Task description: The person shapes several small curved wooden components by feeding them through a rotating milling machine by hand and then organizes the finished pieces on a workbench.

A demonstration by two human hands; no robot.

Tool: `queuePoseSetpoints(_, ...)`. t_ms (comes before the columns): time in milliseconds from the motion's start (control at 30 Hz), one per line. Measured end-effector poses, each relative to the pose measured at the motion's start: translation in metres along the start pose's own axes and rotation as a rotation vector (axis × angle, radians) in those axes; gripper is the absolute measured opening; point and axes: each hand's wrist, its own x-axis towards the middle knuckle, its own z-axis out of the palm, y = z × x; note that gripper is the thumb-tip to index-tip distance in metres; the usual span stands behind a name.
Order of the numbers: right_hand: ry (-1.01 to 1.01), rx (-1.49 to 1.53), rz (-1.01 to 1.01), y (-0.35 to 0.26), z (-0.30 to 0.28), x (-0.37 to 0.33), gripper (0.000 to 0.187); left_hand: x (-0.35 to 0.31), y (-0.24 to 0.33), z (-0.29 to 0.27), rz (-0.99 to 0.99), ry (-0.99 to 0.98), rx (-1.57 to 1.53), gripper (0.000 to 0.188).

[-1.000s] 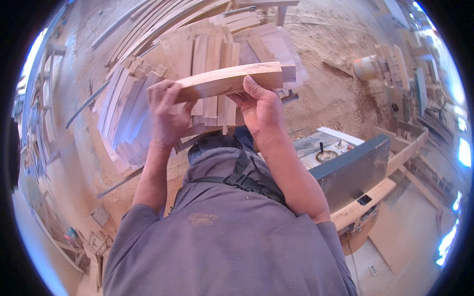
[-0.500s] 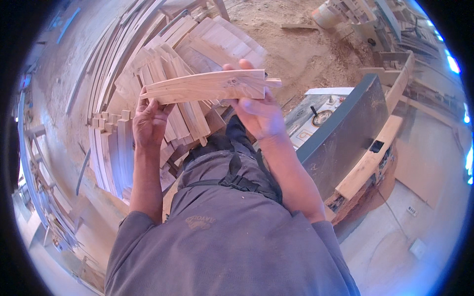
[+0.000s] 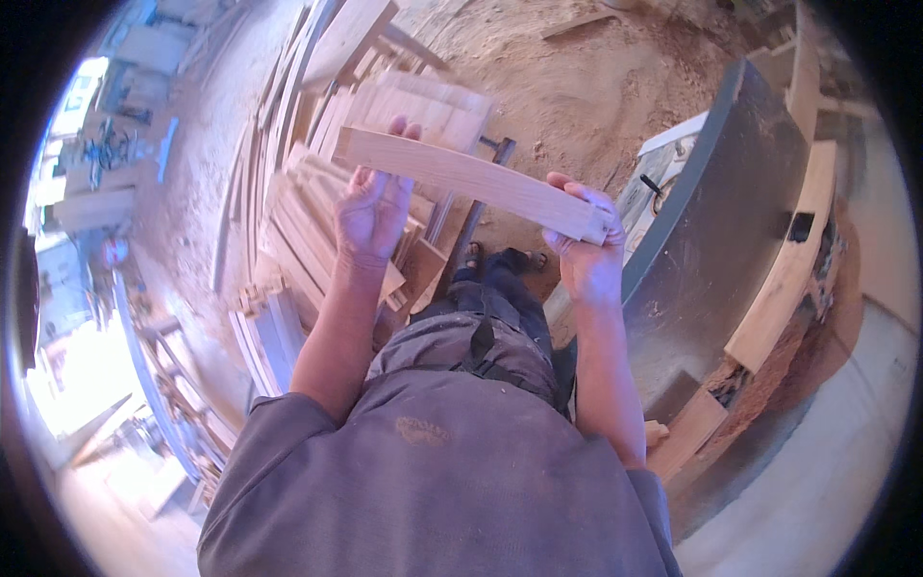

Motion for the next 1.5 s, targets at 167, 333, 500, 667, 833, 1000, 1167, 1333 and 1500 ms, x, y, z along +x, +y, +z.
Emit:
queuePoseSetpoints(167,0.151,-0.431,-0.214,-0.023,-0.055,-0.028,0.064,0.031,-0.080,0.055,-0.287,-0.219,0.016,0.084)
queuePoseSetpoints(333,0.220,-1.024,-0.398,-0.065,-0.087,-0.069,0.078,0.057,-0.172,0.085,-0.548,-0.154,-0.207,0.086)
queuePoseSetpoints(500,0.423,-1.188,-0.426,-0.074,-0.110,-0.109,0.082,0.061,-0.245,0.128,-0.772,-0.245,-0.246,0.093)
queuePoseSetpoints(667,0.677,-1.104,-0.369,-0.088,-0.125,-0.133,0.075,0.057,-0.299,0.161,-0.942,-0.281,-0.236,0.095)
queuePoseSetpoints(833,0.988,-0.288,-0.172,-0.089,-0.151,-0.150,0.069,0.030,-0.359,0.204,-0.985,-0.404,-0.048,0.076)
queuePoseSetpoints(1000,1.024,-0.038,-0.168,-0.082,-0.185,-0.170,0.062,0.005,-0.412,0.202,-1.209,-0.429,0.017,0.059)
queuePoseSetpoints(1167,1.019,0.297,-0.285,-0.073,-0.210,-0.170,0.050,0.001,-0.468,0.201,-1.301,-0.468,0.182,0.050)
queuePoseSetpoints(1333,1.222,0.525,-0.353,-0.084,-0.229,-0.161,0.045,0.002,-0.523,0.228,-1.271,-0.377,0.583,0.038)
queuePoseSetpoints(1500,1.714,-0.113,-0.189,-0.093,-0.240,-0.146,0.035,0.006,-0.577,0.250,-1.163,-0.349,0.724,0.024)
